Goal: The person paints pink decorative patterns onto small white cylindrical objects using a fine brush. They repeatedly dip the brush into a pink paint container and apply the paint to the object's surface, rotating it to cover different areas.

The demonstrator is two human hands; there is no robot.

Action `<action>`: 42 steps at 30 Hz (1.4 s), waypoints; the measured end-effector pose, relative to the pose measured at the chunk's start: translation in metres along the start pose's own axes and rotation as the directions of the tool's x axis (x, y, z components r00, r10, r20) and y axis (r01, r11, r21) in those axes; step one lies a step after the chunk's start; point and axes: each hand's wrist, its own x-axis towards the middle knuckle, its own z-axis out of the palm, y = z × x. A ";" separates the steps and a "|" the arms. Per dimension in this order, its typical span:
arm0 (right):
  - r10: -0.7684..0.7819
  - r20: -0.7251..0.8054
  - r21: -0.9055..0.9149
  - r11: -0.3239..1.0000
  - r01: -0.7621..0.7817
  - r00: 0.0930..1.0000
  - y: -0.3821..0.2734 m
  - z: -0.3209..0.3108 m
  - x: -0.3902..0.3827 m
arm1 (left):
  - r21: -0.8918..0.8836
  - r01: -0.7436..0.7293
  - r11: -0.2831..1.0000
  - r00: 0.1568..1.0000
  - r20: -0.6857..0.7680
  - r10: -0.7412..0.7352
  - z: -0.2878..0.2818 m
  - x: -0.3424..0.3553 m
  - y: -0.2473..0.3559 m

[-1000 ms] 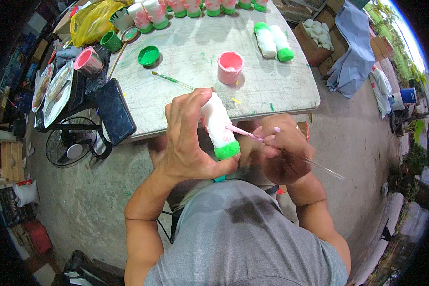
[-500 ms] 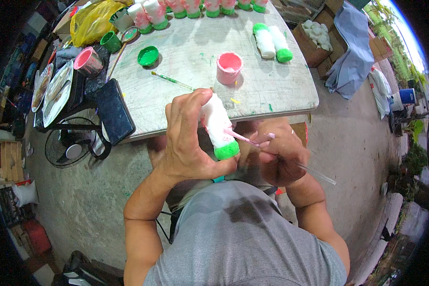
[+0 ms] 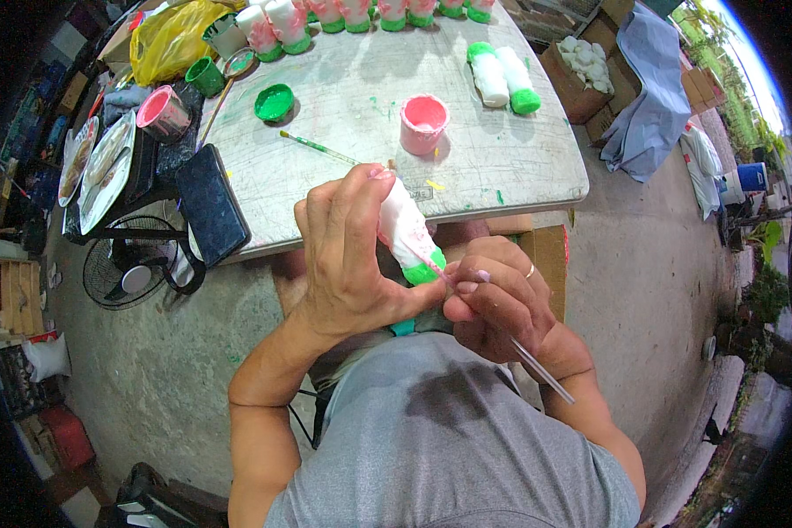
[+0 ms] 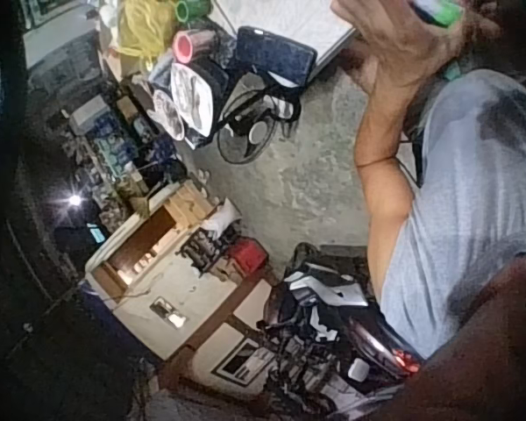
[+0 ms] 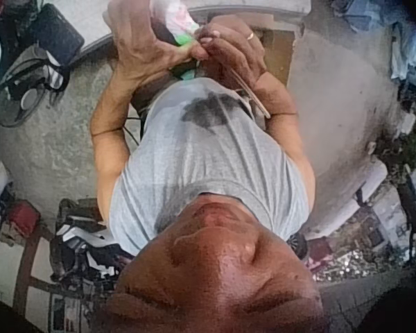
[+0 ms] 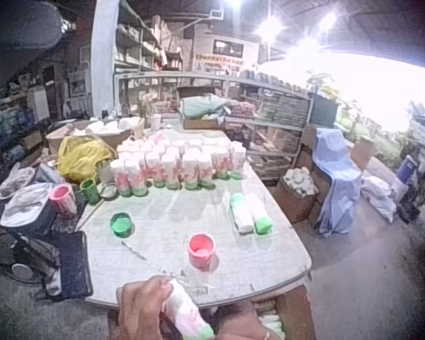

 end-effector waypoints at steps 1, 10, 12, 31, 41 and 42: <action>0.000 -0.011 0.012 1.000 0.000 1.000 0.001 0.000 0.000 | 0.009 0.000 1.000 1.000 -0.003 0.000 0.000 0.000 0.000; 0.071 -0.007 0.015 0.997 -0.071 0.997 0.007 -0.002 -0.003 | -0.017 0.010 1.000 1.000 0.003 -0.010 0.000 0.002 0.000; 0.107 0.000 0.004 0.994 -0.107 0.994 0.005 -0.006 -0.002 | -0.010 0.004 1.000 1.000 0.005 -0.004 0.001 0.001 -0.001; 0.810 -0.145 0.675 0.501 -0.541 0.568 0.030 0.000 0.001 | -0.289 0.088 0.953 0.986 0.161 -0.042 -0.004 0.003 0.000; 0.842 0.035 0.715 0.355 -0.602 0.538 0.033 0.005 0.010 | -0.312 0.133 0.941 0.965 0.258 -0.051 -0.008 0.004 0.000; 0.833 0.013 0.684 0.395 -0.613 0.553 0.033 0.006 0.009 | -0.303 0.145 0.942 0.962 0.267 -0.062 -0.009 0.004 0.001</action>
